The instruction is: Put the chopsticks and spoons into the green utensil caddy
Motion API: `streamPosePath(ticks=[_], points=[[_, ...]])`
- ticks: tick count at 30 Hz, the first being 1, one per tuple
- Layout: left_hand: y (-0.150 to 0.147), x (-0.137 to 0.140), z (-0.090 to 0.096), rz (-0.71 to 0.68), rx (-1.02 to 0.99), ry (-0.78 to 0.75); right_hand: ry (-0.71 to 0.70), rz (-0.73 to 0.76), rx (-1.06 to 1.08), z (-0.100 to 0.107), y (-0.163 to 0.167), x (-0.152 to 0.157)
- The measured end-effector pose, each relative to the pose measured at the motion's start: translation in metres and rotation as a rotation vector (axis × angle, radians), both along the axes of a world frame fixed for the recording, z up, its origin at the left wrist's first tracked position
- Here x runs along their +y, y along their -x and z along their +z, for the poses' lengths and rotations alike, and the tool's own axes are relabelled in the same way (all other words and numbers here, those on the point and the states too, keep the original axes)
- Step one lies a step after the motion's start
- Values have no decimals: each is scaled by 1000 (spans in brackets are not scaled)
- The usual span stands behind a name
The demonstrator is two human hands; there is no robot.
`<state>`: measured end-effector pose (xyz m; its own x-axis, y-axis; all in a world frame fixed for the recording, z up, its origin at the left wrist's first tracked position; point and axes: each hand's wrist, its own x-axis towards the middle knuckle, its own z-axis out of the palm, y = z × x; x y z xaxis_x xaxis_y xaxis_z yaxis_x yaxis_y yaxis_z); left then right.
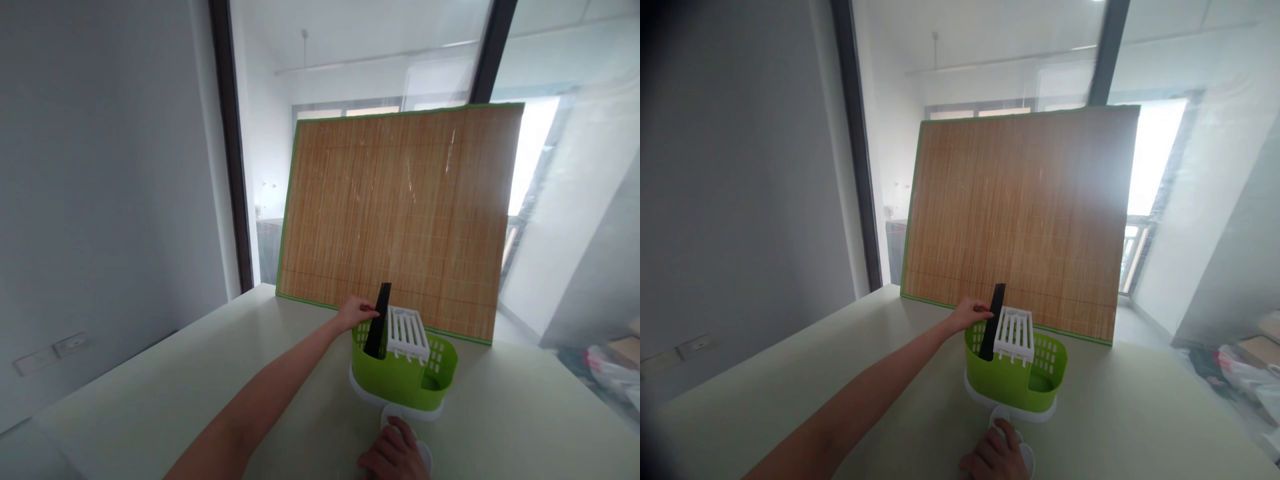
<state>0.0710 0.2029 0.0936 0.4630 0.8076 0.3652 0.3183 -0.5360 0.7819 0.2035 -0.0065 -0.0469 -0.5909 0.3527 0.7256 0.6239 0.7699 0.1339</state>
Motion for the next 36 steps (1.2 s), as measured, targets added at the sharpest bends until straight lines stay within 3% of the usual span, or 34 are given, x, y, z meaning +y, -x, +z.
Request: streamPosePath(ticks=[7,19,25,28,31,34,36], points=[[-1,4,-6,-1,4,8,-36,-24,-34,-15,-8,6],[-5,3,-15,28,-46,35,-49,-24,-93,-16,-15,8],[2,-7,-1,44,-71,21,-39,-41,-44,-3,-8,3],[22,-28,11,226,-146,-110,-61,-28,-19,4,-5,3],[43,-68,9,395,-261,-233,-84,-2,20,11,-2,2],[54,-116,-14,386,-248,-201,-101,26,45,17,1,-2],[51,-142,-36,299,-113,-126,-134,36,43,20,2,-7]])
